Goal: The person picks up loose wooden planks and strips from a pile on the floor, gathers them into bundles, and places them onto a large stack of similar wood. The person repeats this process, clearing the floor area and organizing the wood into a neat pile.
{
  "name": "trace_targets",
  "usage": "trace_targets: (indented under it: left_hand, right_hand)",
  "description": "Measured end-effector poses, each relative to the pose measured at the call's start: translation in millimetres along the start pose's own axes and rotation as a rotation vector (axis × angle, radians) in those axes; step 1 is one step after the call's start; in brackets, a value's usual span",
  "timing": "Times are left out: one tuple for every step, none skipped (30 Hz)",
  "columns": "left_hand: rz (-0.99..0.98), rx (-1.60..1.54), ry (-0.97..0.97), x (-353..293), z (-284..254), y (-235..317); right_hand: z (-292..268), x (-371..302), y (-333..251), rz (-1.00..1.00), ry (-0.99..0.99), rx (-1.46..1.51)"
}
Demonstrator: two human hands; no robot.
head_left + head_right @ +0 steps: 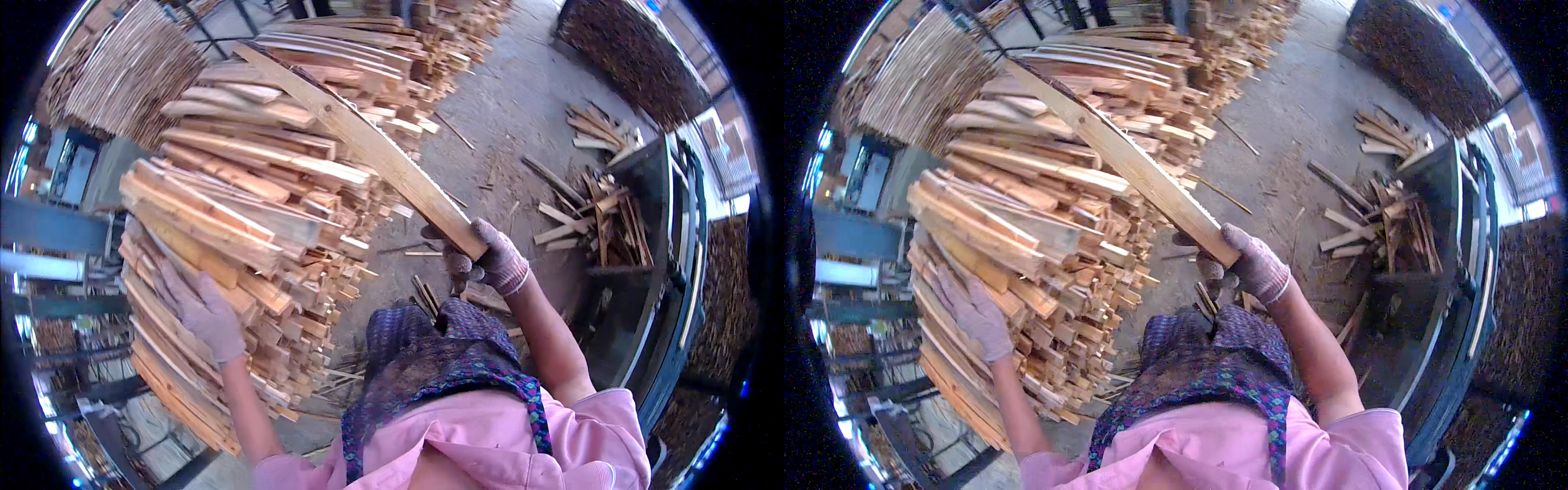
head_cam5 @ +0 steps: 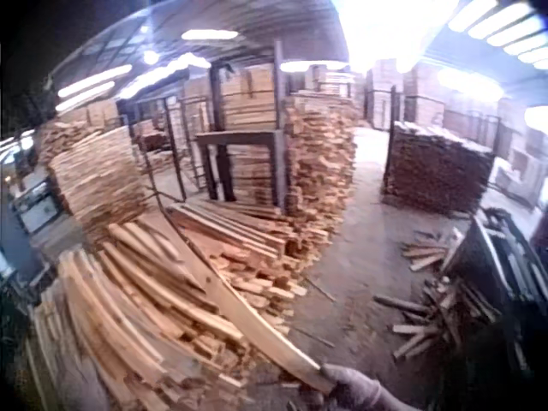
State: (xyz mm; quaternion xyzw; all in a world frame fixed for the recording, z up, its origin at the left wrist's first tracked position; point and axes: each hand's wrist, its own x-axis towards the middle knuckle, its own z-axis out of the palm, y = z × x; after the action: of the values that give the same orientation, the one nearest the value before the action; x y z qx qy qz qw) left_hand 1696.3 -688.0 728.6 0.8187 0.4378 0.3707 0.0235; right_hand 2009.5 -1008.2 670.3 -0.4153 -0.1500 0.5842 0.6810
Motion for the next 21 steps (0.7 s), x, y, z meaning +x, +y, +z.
trace_targets:
  left_hand:
    - [0.209, -0.022, 0.013, 2, 4, 37]
    - [0.402, -0.027, -0.155, -9, 24, 61]
    - [0.623, -0.013, -0.300, -14, 34, 96]
    - [0.843, -0.038, -0.459, -18, 44, 134]
    - [0.972, 0.070, -0.529, -32, 59, 169]
    - [1.027, 0.082, -0.575, -40, 79, 179]
    - [1.086, 0.086, -0.625, -46, 100, 189]
    - [1.018, 0.255, -0.780, -42, 110, 199]
    - [0.950, 0.430, -0.923, -33, 120, 207]
    - [0.932, 0.531, -0.983, -31, 126, 216]
    - [0.919, 0.635, -1.040, -27, 132, 226]
    - [0.960, 0.656, -1.013, -29, 134, 232]
    - [1.075, 0.465, -0.775, -24, 147, 189]
    - [1.115, 0.438, -0.657, -18, 155, 163]
    - [1.159, 0.419, -0.527, -11, 158, 145]
    - [1.129, 0.499, -0.558, -4, 148, 157]
    - [1.107, 0.579, -0.590, 2, 139, 171]
    - [1.104, 0.588, -0.578, 3, 140, 195]
    - [1.115, 0.511, -0.565, -6, 148, 218]
    - [1.115, 0.364, -0.540, -22, 152, 240]
    - [1.119, 0.191, -0.530, -46, 155, 261]
  right_hand:
    - [-13, -12, 3, -0.012, 0.023, 0.051]
    - [-23, -26, 4, -0.030, 0.055, 0.086]
    - [-23, -38, 3, -0.003, 0.216, 0.034]
    - [-33, -51, 4, -0.020, 0.188, 0.067]
    - [-45, -65, 8, -0.038, 0.159, 0.098]
    - [-52, -80, 14, -0.053, 0.128, 0.132]
    - [-49, -95, 17, -0.049, 0.317, 0.124]
    - [-52, -109, 17, -0.051, 0.321, 0.145]
    - [-57, -127, 17, -0.058, 0.329, 0.169]
    - [-61, -147, 20, -0.064, 0.353, 0.198]
    - [-62, -168, 20, -0.089, 0.377, 0.220]
    - [-64, -191, 17, -0.117, 0.412, 0.239]
    - [-62, -209, 14, -0.140, 0.407, 0.253]
    - [-58, -225, 14, -0.161, 0.544, 0.288]
    - [-51, -241, 16, -0.194, 0.681, 0.333]
    - [-62, -267, 30, -0.254, 0.603, 0.379]
    - [-73, -296, 44, -0.311, 0.525, 0.428]
    - [-82, -315, 62, -0.340, 0.615, 0.443]
    - [-83, -336, 76, -0.370, 0.721, 0.458]
    - [-80, -360, 87, -0.402, 0.837, 0.474]
    - [-79, -379, 90, -0.360, 0.971, 0.378]
